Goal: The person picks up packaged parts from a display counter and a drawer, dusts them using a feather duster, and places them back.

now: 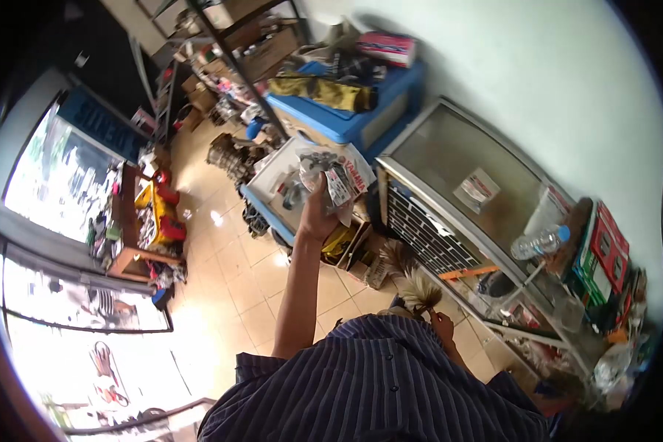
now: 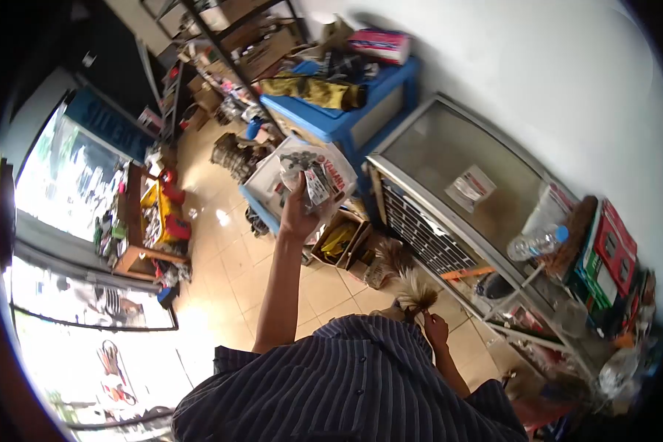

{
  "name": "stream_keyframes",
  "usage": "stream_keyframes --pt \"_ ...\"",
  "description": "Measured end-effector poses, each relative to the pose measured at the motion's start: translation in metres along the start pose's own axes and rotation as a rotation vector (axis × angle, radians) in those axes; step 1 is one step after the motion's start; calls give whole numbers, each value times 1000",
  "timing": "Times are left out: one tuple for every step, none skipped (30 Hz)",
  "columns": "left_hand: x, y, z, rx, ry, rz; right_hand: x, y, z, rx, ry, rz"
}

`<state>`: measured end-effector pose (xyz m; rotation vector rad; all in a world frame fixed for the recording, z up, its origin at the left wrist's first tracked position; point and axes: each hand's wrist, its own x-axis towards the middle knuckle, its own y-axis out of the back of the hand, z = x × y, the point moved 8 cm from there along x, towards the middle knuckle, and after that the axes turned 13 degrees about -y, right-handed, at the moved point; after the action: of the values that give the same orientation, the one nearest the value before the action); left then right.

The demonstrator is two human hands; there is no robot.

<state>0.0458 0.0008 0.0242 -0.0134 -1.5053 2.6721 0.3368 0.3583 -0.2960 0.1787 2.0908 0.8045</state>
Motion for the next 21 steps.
stream_keyframes --pt "-20 28 22 91 -41 87 -5 -4 -24 46 52 -73" --pt "-44 57 42 83 -114 175 -27 -4 -61 88 104 -154" --pt "-71 72 64 146 -198 241 -40 -9 -90 179 189 -181" --pt "-97 83 85 108 -304 207 -37 -27 -104 259 177 -295" --pt "-122 123 99 91 -370 298 -35 -45 -114 334 158 -412" --pt "-146 157 113 67 -440 317 -33 -59 -128 266 194 -475" --pt "-174 179 127 43 -506 334 -52 -68 -161 215 249 -514" --pt "-209 192 141 76 -563 389 -92 -67 -193 213 269 -509" --pt "-241 204 152 105 -612 449 -115 -72 -217 213 282 -503" --pt "-266 207 163 51 -655 316 -126 -95 -232 159 398 -645" --pt "-286 199 176 24 -695 362 -140 -108 -250 115 427 -673" --pt "-303 189 189 -4 -734 401 -169 -120 -281 -51 671 -637" --pt "-347 213 184 38 -820 573 -199 -135 -300 -212 913 -595" --pt "-373 225 187 32 -868 593 -210 -154 -307 -246 943 -623" --pt "-392 238 191 4 -882 560 -217 -172 -317 -205 946 -596" --pt "-411 249 192 -26 -895 529 -223 -186 -325 -169 947 -571" --pt "-436 272 190 -45 -952 567 -240 -196 -332 -205 976 -599" --pt "-457 271 193 -51 -996 586 -256 -210 -333 -329 929 -687" --pt "-477 262 195 -11 -999 639 -267 -224 -331 -449 873 -766" --pt "-490 253 197 30 -995 688 -269 -238 -332 -473 921 -754" --pt "-503 245 199 -71 -1054 853 -263 -254 -332 -492 935 -766"
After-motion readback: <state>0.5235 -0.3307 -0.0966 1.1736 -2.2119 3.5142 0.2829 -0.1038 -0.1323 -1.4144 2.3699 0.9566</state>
